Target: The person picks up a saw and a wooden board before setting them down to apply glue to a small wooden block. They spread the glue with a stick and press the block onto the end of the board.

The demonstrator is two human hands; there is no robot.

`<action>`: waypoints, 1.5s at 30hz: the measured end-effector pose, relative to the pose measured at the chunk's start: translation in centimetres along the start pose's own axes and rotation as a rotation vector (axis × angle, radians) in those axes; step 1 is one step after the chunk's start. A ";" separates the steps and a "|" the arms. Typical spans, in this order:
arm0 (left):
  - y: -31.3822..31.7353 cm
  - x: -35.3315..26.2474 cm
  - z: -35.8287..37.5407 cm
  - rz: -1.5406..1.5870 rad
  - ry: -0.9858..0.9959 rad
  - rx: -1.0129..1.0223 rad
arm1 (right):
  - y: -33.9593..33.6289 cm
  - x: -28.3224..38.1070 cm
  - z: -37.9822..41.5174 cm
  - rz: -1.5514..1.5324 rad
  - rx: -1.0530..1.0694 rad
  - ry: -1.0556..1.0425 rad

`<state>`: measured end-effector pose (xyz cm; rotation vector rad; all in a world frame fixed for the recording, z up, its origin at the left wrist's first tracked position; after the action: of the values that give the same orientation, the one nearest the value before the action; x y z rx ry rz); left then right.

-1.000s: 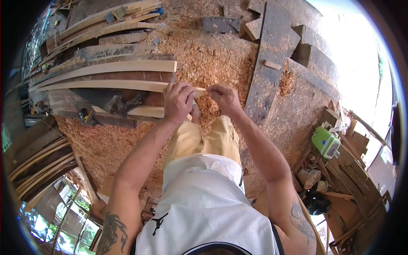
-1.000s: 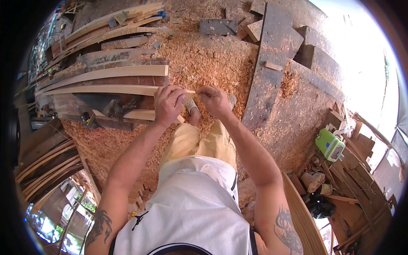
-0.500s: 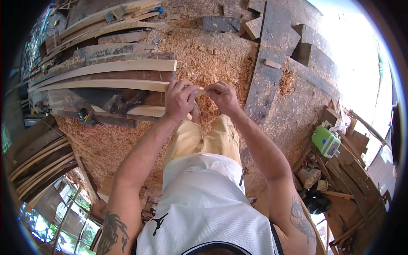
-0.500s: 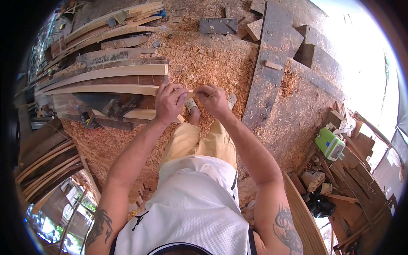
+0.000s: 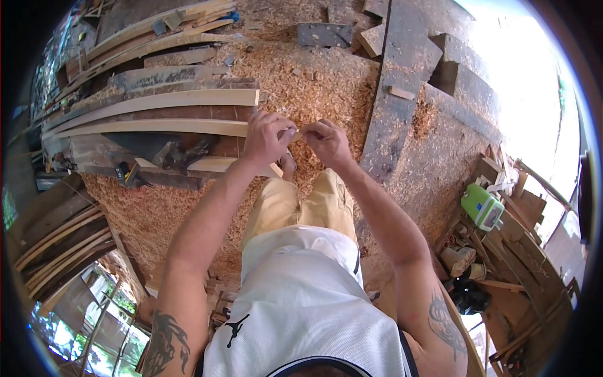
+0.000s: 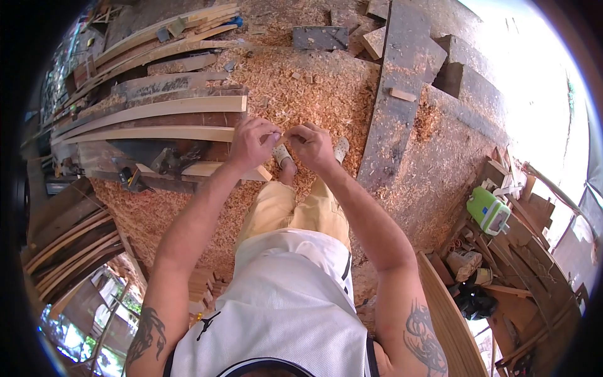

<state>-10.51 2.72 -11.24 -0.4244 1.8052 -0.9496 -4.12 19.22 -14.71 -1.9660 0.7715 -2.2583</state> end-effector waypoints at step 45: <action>2.5 2.7 -1.6 0.085 -0.254 0.576 | 0.2 -0.4 0.8 -0.054 -0.062 0.130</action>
<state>-12.73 3.21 -14.53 -0.0952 1.2403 -1.2380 -3.34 18.88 -15.08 -1.9034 0.8195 -2.4422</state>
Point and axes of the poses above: each hand's wrist, its own z-axis away from the middle knuckle, its own y-axis out of the palm, x = y × z, the point moved 6 cm from there along -z, towards the middle knuckle, and after that the axes turned 15 degrees about -x, right-handed, at the moved point
